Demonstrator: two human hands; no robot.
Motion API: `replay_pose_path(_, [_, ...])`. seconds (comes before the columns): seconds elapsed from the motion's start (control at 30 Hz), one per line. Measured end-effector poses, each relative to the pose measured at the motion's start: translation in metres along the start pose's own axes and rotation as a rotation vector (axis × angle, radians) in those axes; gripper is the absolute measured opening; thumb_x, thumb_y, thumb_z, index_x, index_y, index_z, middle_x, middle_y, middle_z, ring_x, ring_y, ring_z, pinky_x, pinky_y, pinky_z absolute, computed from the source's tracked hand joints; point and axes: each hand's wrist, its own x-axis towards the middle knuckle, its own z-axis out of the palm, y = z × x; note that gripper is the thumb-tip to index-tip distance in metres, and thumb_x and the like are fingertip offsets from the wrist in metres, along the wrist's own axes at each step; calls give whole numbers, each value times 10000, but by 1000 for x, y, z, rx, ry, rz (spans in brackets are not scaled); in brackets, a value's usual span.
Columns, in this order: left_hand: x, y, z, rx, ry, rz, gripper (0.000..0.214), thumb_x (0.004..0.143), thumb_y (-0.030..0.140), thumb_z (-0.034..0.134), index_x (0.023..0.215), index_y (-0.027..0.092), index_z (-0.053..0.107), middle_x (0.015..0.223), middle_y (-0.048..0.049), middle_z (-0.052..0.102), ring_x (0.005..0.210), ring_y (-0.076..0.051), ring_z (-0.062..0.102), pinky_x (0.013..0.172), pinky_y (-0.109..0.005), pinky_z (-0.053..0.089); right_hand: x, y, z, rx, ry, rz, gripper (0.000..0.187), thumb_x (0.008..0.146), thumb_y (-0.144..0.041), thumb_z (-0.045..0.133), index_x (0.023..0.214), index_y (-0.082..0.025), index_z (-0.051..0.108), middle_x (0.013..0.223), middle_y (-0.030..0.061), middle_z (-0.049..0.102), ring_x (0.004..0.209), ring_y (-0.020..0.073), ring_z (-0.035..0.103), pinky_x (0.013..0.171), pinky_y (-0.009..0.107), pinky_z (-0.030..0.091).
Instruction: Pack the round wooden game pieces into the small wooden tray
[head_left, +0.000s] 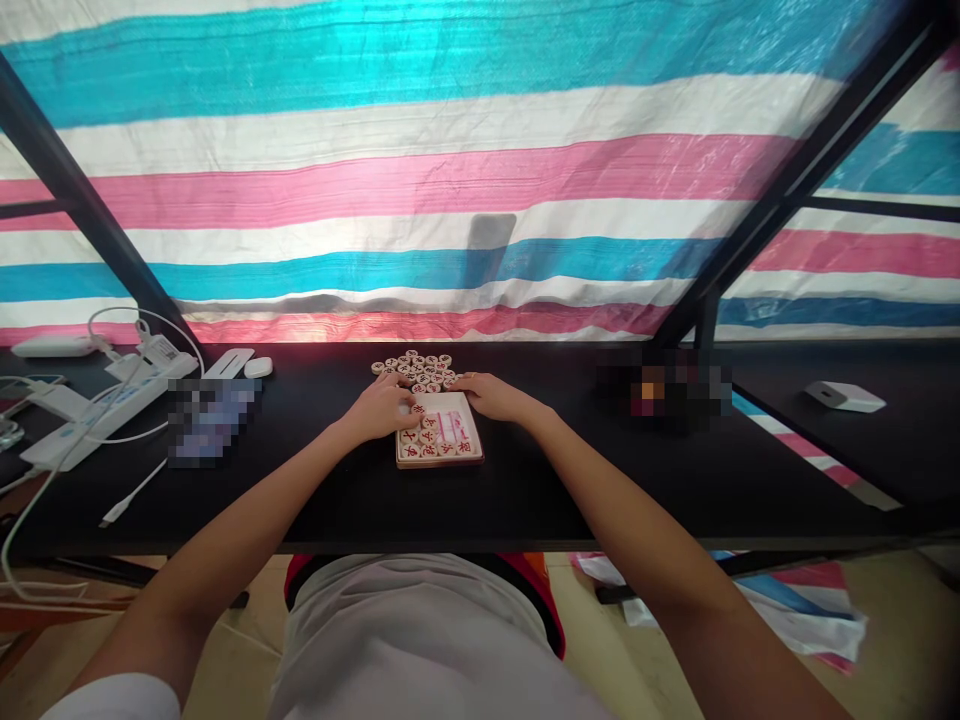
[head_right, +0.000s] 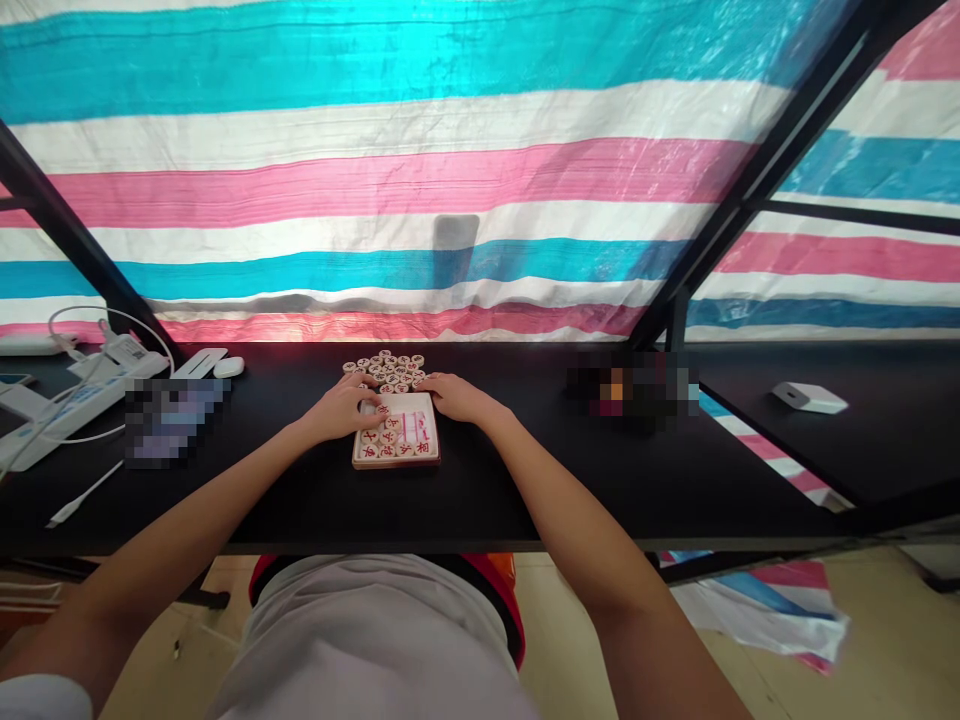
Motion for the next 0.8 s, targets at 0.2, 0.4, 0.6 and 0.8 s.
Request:
replay_pose_path(0.2, [-5,6,-11,9,132,-1,266,779,433,538,838,206,664,1182,-48,547,1129,-233,489,990,-333,399,1,2,2,-6,0,3,386,844,-60,432,1142,-168,653,1120,105,640,1013,203,595,921,303,427])
replay_pose_path(0.4, [-6,-16,-30,130,31,-185,286,773,482,494,822,228,616,975,-28,639,879,-219,594,746,-304,456,1,5,4,-5,5,10,379,853,-78,431,1152,-162,647,1137,110,633,1019,203,594,929,304,421])
replay_pose_path(0.6, [-5,-28,-33,211,-110,-232,302,745,494,482,801,224,606,912,-38,665,794,-229,606,651,-294,429,2,9,6,-5,6,-2,366,858,-99,440,1139,-194,654,1107,92,644,1002,202,599,910,302,429])
replay_pose_path(0.8, [-5,-30,-27,193,-177,-180,289,779,438,463,898,231,626,910,-32,677,800,-207,613,638,-265,419,2,12,8,-3,5,-1,360,872,-121,435,1164,-179,637,1141,98,630,1043,202,584,930,302,419])
